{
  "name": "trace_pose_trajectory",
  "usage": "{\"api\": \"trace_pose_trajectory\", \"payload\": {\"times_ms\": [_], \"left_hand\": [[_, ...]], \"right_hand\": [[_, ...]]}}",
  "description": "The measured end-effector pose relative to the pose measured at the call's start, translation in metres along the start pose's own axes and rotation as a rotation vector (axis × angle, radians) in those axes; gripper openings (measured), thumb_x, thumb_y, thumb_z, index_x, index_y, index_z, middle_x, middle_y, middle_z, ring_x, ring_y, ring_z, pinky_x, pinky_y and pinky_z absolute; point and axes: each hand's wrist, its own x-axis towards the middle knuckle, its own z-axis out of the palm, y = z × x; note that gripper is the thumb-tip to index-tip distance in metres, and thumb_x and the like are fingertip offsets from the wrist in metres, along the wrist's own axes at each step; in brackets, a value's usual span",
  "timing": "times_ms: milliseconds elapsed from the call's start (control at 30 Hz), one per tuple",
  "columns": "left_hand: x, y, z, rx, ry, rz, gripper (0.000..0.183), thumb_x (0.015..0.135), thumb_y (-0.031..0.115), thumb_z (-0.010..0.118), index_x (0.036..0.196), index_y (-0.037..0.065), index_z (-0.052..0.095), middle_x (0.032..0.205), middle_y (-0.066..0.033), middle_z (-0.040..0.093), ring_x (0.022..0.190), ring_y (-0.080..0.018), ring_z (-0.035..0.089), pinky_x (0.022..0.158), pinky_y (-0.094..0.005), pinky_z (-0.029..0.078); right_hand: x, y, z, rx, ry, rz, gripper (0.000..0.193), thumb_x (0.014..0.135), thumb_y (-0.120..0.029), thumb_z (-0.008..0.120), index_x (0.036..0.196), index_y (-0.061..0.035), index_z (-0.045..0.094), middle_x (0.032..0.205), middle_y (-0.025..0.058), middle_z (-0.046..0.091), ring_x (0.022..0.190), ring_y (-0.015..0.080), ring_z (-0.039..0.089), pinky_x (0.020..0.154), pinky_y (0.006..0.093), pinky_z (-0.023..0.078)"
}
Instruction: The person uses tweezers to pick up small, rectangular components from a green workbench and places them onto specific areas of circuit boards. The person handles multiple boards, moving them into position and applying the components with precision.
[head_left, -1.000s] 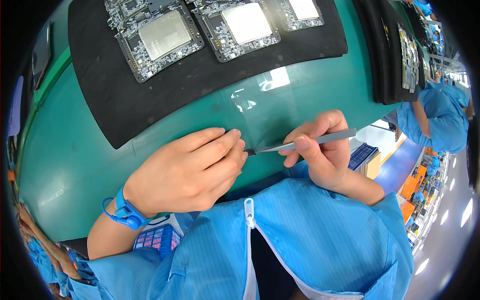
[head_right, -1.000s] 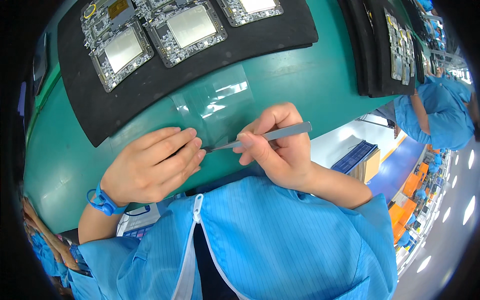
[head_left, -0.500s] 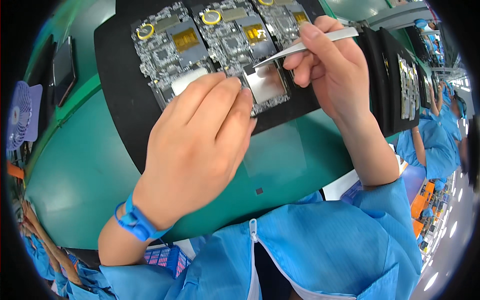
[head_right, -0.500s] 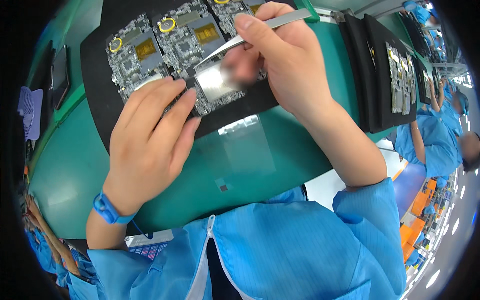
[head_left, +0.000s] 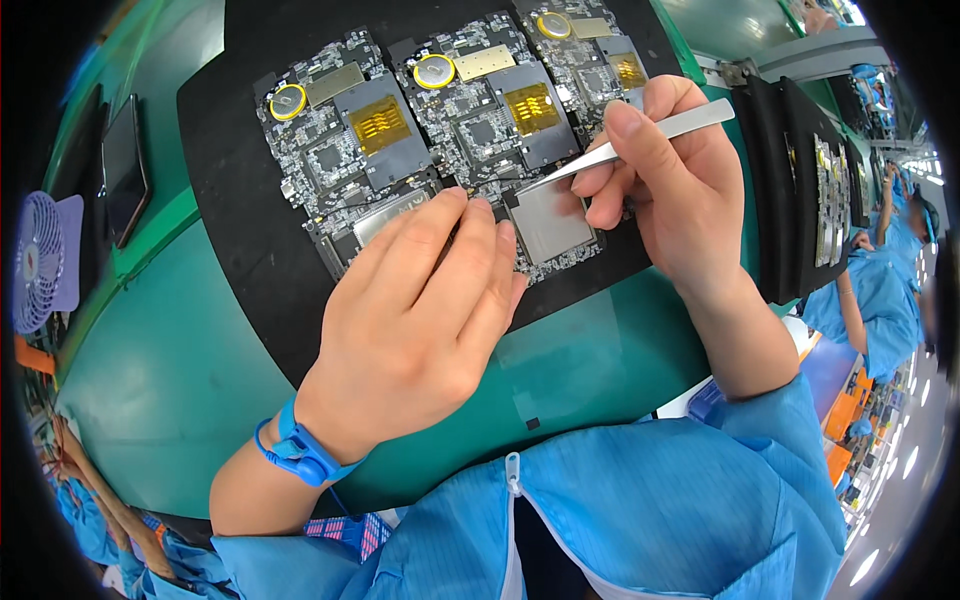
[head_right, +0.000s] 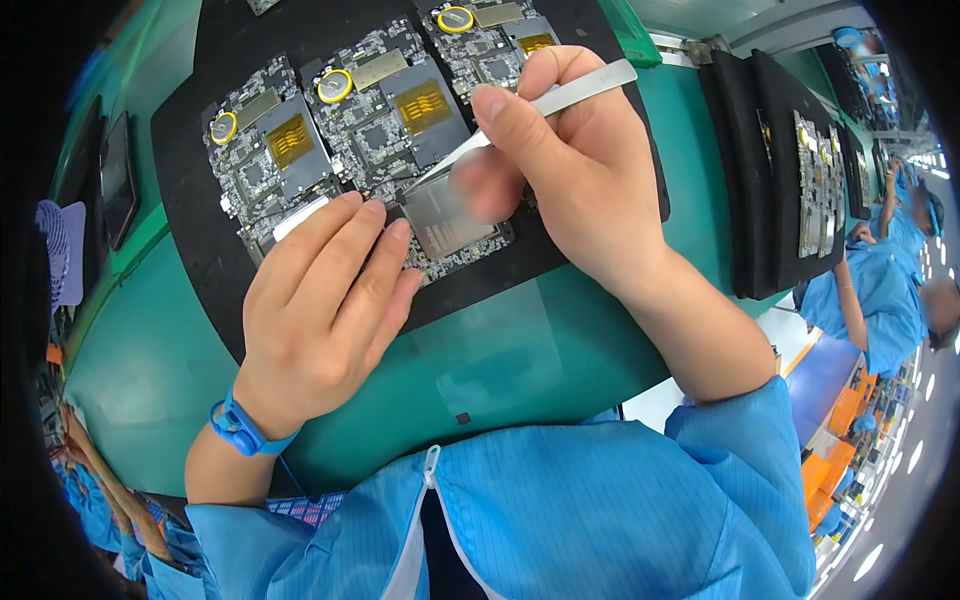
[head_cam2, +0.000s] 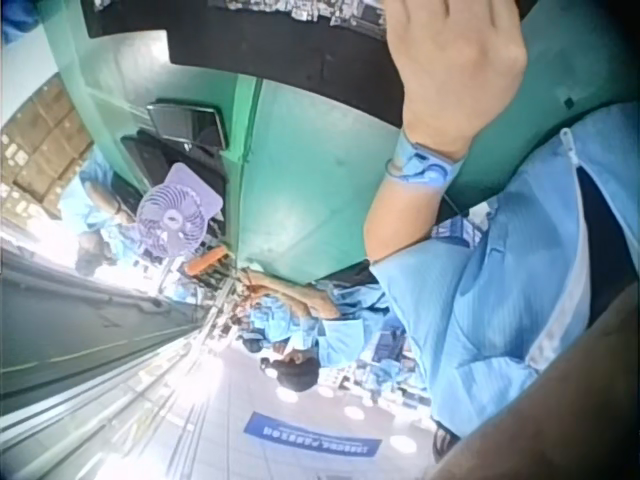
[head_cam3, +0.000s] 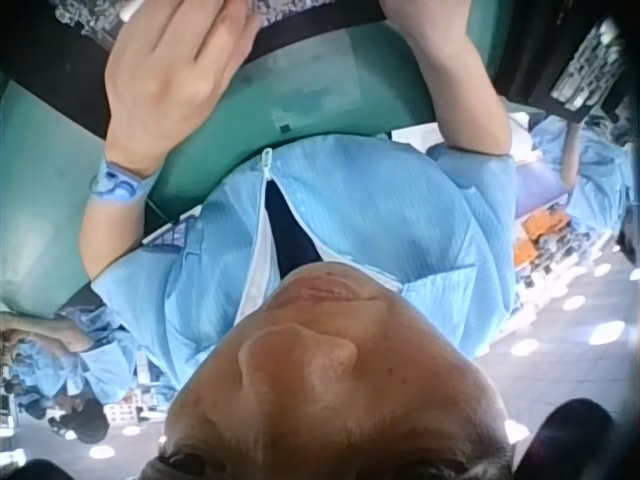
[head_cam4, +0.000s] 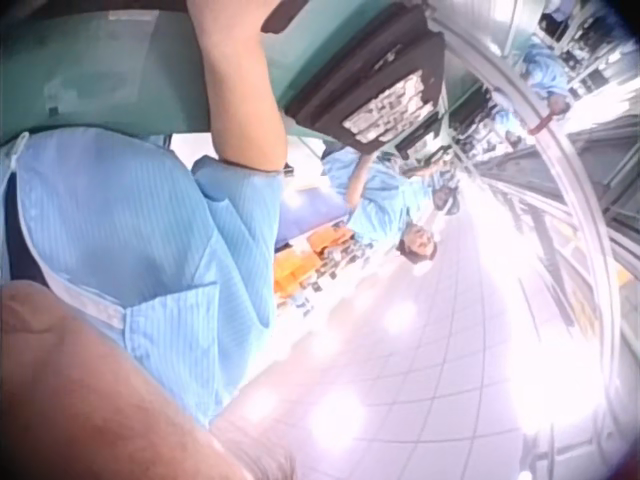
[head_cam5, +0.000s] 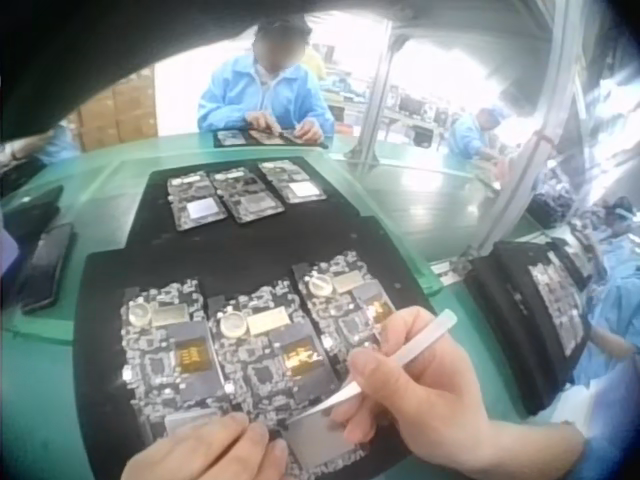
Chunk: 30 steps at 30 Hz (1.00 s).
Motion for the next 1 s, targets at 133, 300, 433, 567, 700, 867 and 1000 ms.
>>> {"api": "trace_pose_trajectory", "payload": {"times_ms": [133, 300, 433, 567, 700, 867, 1000], "left_hand": [[0.0015, 0.0005, 0.0002, 0.005, -0.005, 0.001, 0.036, 0.060, 0.005, 0.074, 0.093, -0.004, 0.067, 0.099, -0.0155, 0.062, 0.095, -0.0301, 0.061, 0.079, -0.0363, 0.052], [0.0008, -0.0001, -0.0002, 0.010, -0.009, 0.005, 0.036, 0.059, 0.005, 0.074, 0.094, -0.004, 0.067, 0.099, -0.0152, 0.062, 0.095, -0.0302, 0.061, 0.079, -0.0366, 0.052], [0.0011, 0.0000, -0.0011, 0.008, -0.008, 0.008, 0.036, 0.060, 0.005, 0.074, 0.094, -0.004, 0.067, 0.099, -0.0150, 0.062, 0.095, -0.0302, 0.060, 0.080, -0.0367, 0.052], [0.0014, 0.0001, -0.0013, 0.014, -0.011, 0.009, 0.035, 0.060, 0.006, 0.074, 0.094, -0.004, 0.067, 0.099, -0.0149, 0.062, 0.095, -0.0301, 0.060, 0.079, -0.0367, 0.052], [0.0019, -0.0001, -0.0018, 0.018, -0.014, 0.012, 0.035, 0.060, 0.006, 0.074, 0.093, -0.004, 0.067, 0.099, -0.0149, 0.063, 0.094, -0.0299, 0.061, 0.079, -0.0366, 0.052], [0.0014, -0.0002, -0.0014, 0.015, -0.010, 0.011, 0.034, 0.060, 0.006, 0.074, 0.092, -0.004, 0.067, 0.098, -0.0149, 0.063, 0.094, -0.0298, 0.061, 0.078, -0.0364, 0.052], [0.0011, -0.0002, -0.0011, 0.017, -0.006, 0.010, 0.034, 0.060, 0.006, 0.075, 0.092, -0.003, 0.067, 0.098, -0.0151, 0.063, 0.094, -0.0297, 0.061, 0.078, -0.0362, 0.052]], "right_hand": [[-0.0001, 0.0022, -0.0011, 0.017, -0.002, -0.016, 0.023, 0.092, -0.017, 0.057, 0.092, -0.0044, 0.037, 0.067, 0.0121, 0.061, 0.052, 0.0128, 0.061, 0.045, 0.0207, 0.049], [-0.0005, 0.0034, 0.0007, 0.039, -0.014, -0.033, 0.022, 0.093, -0.015, 0.056, 0.092, -0.0043, 0.037, 0.067, 0.0113, 0.061, 0.053, 0.0126, 0.062, 0.045, 0.0202, 0.050], [-0.0014, 0.0025, 0.0012, 0.022, -0.019, -0.045, 0.021, 0.093, -0.015, 0.056, 0.092, -0.0042, 0.037, 0.067, 0.0107, 0.061, 0.053, 0.0121, 0.062, 0.045, 0.0202, 0.050], [-0.0026, 0.0045, 0.0030, 0.067, -0.010, -0.058, 0.021, 0.092, -0.014, 0.056, 0.092, -0.0043, 0.038, 0.068, 0.0096, 0.061, 0.054, 0.0111, 0.062, 0.045, 0.0197, 0.050], [-0.0037, 0.0068, 0.0027, 0.036, -0.021, -0.078, 0.021, 0.092, -0.014, 0.056, 0.093, -0.0047, 0.038, 0.068, 0.0086, 0.060, 0.054, 0.0100, 0.061, 0.045, 0.0191, 0.049], [-0.0038, 0.0069, 0.0025, 0.039, -0.020, -0.091, 0.020, 0.093, -0.013, 0.056, 0.093, -0.0048, 0.038, 0.069, 0.0083, 0.060, 0.054, 0.0093, 0.061, 0.045, 0.0187, 0.049], [-0.0040, 0.0067, 0.0031, 0.037, -0.014, -0.082, 0.020, 0.093, -0.013, 0.056, 0.094, -0.0048, 0.038, 0.068, 0.0083, 0.060, 0.054, 0.0092, 0.061, 0.045, 0.0183, 0.049]]}}
